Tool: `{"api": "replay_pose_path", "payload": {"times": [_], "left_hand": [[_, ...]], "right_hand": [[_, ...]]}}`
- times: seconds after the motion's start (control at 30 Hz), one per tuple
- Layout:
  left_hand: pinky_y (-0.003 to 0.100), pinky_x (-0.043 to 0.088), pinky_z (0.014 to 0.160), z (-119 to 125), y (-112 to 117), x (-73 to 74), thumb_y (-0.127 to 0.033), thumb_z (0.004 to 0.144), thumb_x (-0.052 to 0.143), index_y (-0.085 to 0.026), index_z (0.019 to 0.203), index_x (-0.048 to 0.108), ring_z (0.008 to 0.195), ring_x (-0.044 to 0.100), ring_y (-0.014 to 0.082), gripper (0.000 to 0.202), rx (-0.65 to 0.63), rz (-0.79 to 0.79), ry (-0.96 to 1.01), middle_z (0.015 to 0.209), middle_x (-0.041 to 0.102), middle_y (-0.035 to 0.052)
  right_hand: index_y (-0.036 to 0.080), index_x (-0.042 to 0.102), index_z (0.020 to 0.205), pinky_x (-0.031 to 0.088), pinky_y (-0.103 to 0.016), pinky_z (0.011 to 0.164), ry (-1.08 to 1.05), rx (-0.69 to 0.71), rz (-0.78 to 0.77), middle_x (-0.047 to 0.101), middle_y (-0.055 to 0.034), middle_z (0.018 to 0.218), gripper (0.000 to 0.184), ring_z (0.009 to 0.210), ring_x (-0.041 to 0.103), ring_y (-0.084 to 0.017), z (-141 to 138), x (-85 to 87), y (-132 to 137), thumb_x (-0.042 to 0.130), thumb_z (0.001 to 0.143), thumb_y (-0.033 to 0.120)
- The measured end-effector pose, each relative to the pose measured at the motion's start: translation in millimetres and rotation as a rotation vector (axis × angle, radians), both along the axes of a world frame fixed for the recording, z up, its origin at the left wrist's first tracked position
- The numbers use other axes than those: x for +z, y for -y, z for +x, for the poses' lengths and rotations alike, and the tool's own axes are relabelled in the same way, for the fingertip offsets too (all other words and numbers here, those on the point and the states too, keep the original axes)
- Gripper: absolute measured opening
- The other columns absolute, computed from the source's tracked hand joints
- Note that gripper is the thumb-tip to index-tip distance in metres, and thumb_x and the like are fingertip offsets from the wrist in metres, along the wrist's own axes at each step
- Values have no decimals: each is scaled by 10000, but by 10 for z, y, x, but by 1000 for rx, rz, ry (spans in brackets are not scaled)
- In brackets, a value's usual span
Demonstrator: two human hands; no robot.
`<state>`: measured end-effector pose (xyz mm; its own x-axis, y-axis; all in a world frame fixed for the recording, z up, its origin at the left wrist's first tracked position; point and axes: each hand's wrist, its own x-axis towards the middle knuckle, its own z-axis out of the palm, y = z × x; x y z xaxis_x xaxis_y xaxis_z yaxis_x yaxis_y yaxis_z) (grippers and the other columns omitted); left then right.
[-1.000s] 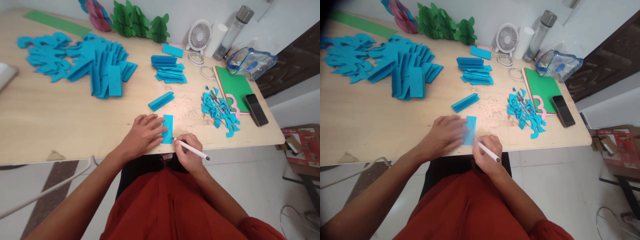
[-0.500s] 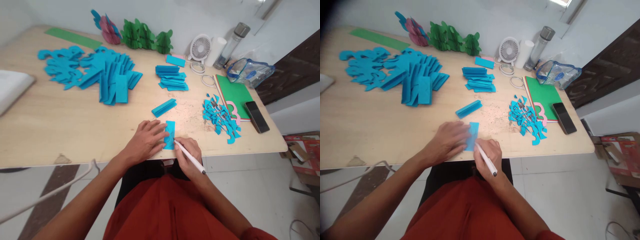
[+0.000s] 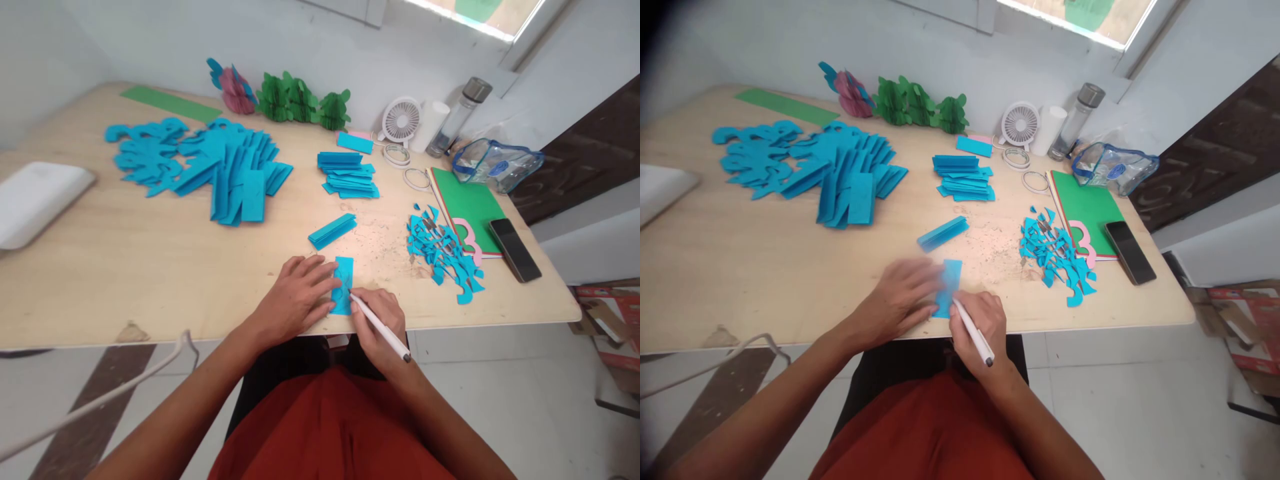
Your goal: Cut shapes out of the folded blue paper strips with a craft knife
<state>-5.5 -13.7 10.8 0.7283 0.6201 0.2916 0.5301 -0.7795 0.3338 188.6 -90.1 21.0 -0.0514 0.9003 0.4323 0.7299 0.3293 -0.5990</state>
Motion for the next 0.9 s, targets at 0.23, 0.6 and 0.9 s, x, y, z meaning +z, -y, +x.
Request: {"api": "replay_pose_path", "payload": {"times": [0.23, 0.6, 0.9], "left_hand": [[517, 329, 1048, 4, 8, 10, -301, 937, 494, -234, 1184, 642, 1286, 476, 321, 295, 13, -14, -10, 1373, 597, 93], [502, 311, 1080, 4, 9, 25, -306, 930, 495, -230, 1184, 640, 1297, 475, 309, 302, 42, -35, -6, 1373, 605, 75], [491, 275, 1115, -20, 5, -37, -312, 935, 487, -240, 1206, 621, 1335, 449, 293, 311, 55, -22, 4, 1397, 591, 56]], "right_hand": [[202, 663, 1072, 479, -368, 810, -44, 25, -20, 745, -65, 960, 194, 853, 666, -205, -3, 13, -169, 504, 962, 200], [139, 655, 1117, 446, -375, 734, 115, 64, 51, 733, -83, 852, 222, 796, 629, -221, -37, -14, -210, 494, 967, 171], [143, 654, 1100, 413, -371, 729, 109, 116, 23, 722, -63, 802, 225, 782, 610, -220, 13, 14, -280, 472, 973, 184]]}}
